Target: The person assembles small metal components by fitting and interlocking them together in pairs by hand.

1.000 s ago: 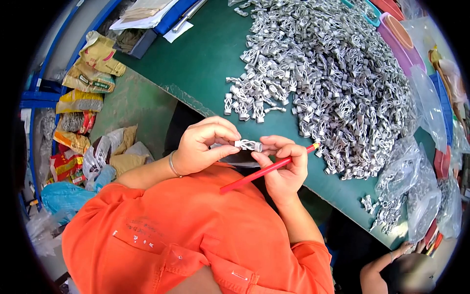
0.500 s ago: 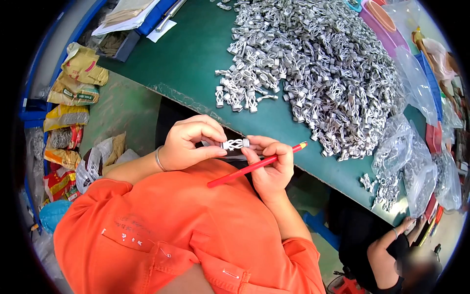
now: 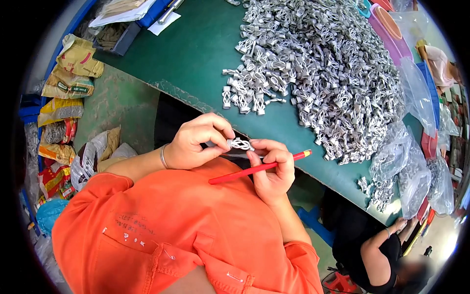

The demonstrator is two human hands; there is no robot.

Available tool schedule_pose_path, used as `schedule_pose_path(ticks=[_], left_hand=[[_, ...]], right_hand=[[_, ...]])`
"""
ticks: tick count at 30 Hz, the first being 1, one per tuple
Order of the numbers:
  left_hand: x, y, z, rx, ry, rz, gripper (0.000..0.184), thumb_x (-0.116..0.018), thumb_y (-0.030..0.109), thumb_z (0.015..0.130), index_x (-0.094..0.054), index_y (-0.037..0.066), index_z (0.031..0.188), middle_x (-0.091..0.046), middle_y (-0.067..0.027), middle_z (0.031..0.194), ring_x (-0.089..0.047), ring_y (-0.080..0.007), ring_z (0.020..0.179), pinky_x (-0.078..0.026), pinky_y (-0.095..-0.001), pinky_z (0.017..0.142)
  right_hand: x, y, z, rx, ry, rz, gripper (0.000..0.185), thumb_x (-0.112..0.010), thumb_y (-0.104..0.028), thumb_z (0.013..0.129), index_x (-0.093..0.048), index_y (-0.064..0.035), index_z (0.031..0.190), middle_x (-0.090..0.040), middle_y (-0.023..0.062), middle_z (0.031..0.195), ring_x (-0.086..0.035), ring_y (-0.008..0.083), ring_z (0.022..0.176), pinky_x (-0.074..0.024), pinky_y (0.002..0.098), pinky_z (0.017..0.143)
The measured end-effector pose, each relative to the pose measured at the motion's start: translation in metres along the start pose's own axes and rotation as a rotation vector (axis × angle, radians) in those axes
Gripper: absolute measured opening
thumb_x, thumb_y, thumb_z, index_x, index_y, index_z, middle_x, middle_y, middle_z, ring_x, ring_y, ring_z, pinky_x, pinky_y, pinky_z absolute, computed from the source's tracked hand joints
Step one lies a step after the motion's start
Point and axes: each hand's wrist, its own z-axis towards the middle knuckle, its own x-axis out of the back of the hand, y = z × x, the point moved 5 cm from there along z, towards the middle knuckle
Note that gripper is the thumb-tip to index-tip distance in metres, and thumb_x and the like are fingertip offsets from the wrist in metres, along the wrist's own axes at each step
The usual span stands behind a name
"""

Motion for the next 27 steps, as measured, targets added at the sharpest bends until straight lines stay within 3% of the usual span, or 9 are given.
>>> schedule_pose_path(ticks=[5, 8, 11, 18, 22, 24, 27], left_hand=[[0.003, -0.004, -0.002, 0.065, 0.024, -0.017, 0.016, -0.071, -0.006, 0.07, -0.062, 0.003, 0.079, -0.062, -0.0091, 0.093, -0.06, -0.021, 0.086, -0.05, -0.0302, 0.071], [0.004, -0.007, -0.005, 0.078, 0.006, -0.01, 0.015, -0.072, -0.005, 0.07, -0.061, 0.003, 0.079, -0.062, -0.0093, 0.093, -0.06, -0.0216, 0.085, -0.05, -0.0304, 0.071], [0.001, -0.015, -0.007, 0.1, -0.087, 0.044, 0.012, -0.069, -0.003, 0.072, -0.062, 0.003, 0.08, -0.062, -0.009, 0.094, -0.062, -0.0216, 0.083, -0.051, -0.0296, 0.07], [-0.01, -0.033, -0.015, 0.182, -0.15, 0.148, 0.011, -0.069, 0.002, 0.075, -0.066, 0.002, 0.085, -0.065, -0.0113, 0.1, -0.065, -0.0236, 0.087, -0.053, -0.0301, 0.075], [-0.004, -0.029, -0.004, 0.178, -0.098, 0.113, 0.009, -0.065, 0.002, 0.079, -0.064, 0.0, 0.088, -0.065, -0.0102, 0.09, -0.065, -0.0207, 0.08, -0.052, -0.0284, 0.07], [0.001, -0.034, -0.002, 0.404, -0.008, 0.004, 0.005, -0.065, -0.002, 0.079, -0.065, -0.001, 0.085, -0.064, -0.0098, 0.092, -0.065, -0.0163, 0.083, -0.053, -0.0243, 0.071], [-0.002, -0.041, 0.001, 0.487, 0.052, -0.217, 0.018, -0.064, -0.003, 0.082, -0.06, -0.003, 0.1, -0.063, -0.009, 0.094, -0.064, -0.0129, 0.083, -0.053, -0.023, 0.071]], right_hand=[[-0.007, 0.0, 0.001, 0.039, -0.031, 0.022, 0.033, -0.062, 0.016, 0.076, -0.039, -0.004, 0.087, -0.056, 0.0183, 0.101, -0.061, 0.0259, 0.097, -0.0535, 0.0319, 0.079], [-0.003, 0.0, 0.003, 0.008, 0.004, 0.039, 0.032, -0.066, 0.014, 0.074, -0.041, -0.0039, 0.085, -0.059, 0.0188, 0.098, -0.062, 0.026, 0.091, -0.0531, 0.0309, 0.075], [0.011, -0.007, 0.021, 0.176, -0.049, -0.38, 0.03, -0.071, 0.009, 0.069, -0.046, -0.0047, 0.076, -0.066, 0.0163, 0.087, -0.062, 0.0271, 0.078, -0.0491, 0.0329, 0.067], [0.021, 0.019, 0.074, 0.226, -0.062, -0.848, 0.02, -0.065, 0.007, 0.073, -0.048, -0.0024, 0.08, -0.065, 0.0142, 0.092, -0.06, 0.0306, 0.079, -0.0477, 0.0366, 0.068], [0.021, 0.025, 0.08, 0.243, -0.055, -0.925, 0.018, -0.063, 0.005, 0.074, -0.049, -0.0056, 0.081, -0.063, 0.0092, 0.086, -0.058, 0.03, 0.078, -0.0476, 0.0365, 0.066], [0.022, 0.021, 0.08, 0.294, -0.039, -0.907, 0.021, -0.065, 0.006, 0.073, -0.048, -0.0063, 0.079, -0.062, 0.0082, 0.082, -0.058, 0.0294, 0.075, -0.0474, 0.0357, 0.064], [0.024, 0.013, 0.07, 0.347, -0.031, -0.706, 0.031, -0.07, 0.01, 0.066, -0.045, -0.0066, 0.076, -0.063, 0.0087, 0.081, -0.059, 0.0272, 0.071, -0.0475, 0.0336, 0.062]])
